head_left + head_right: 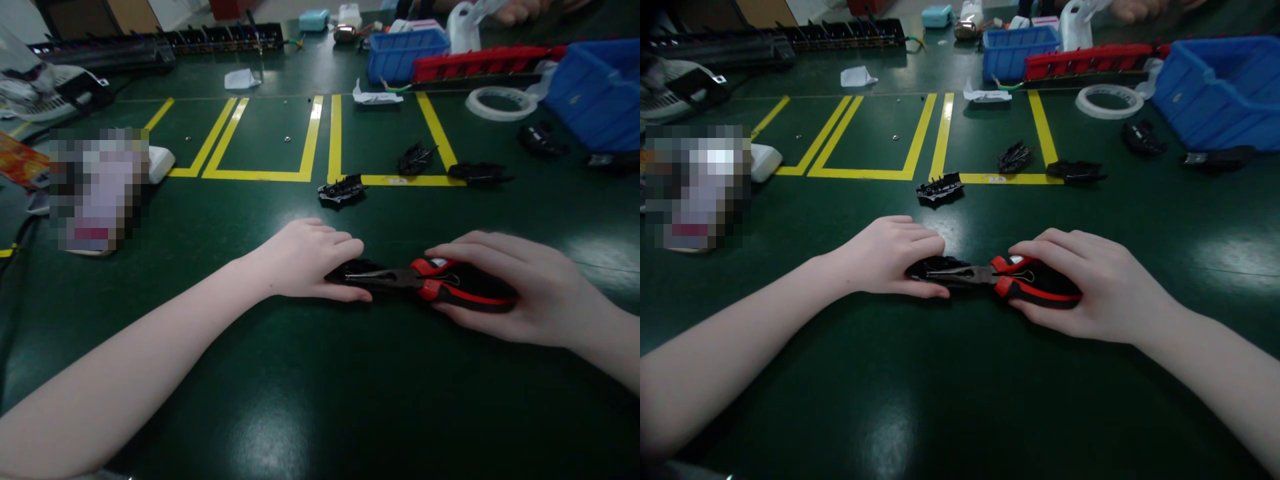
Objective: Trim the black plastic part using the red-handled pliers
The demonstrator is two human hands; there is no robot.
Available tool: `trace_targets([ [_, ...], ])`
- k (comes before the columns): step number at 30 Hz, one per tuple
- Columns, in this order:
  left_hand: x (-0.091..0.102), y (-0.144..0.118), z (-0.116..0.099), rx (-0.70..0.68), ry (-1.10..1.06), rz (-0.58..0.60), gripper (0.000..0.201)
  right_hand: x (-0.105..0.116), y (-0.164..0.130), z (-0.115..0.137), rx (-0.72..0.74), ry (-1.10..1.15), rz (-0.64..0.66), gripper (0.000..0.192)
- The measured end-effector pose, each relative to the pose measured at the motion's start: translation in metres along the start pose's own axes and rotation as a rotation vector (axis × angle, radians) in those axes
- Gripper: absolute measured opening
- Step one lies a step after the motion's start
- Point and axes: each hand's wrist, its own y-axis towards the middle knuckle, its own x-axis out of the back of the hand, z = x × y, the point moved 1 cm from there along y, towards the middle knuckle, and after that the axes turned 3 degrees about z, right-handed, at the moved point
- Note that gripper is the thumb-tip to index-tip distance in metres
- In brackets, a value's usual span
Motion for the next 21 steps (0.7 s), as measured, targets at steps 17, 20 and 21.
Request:
trace_targets([
  [17, -0.0001, 0.0004, 0.0011, -0.003, -0.041, -0.005, 0.043, -0.0022, -0.0022, 0.0002, -0.006, -0.083, 0.001, 0.052],
  [20, -0.0001, -0.0001, 0.0011, 0.001, -0.031, -0.005, 0.044, -0.0021, -0.0009, 0.0018, -0.037, -0.057, 0.003, 0.053],
  [21, -0.0001, -0.0003, 0.0011, 0.003, -0.027, -0.005, 0.044, -0.002, -0.0006, 0.0022, -0.045, -0.049, -0.001, 0.053],
])
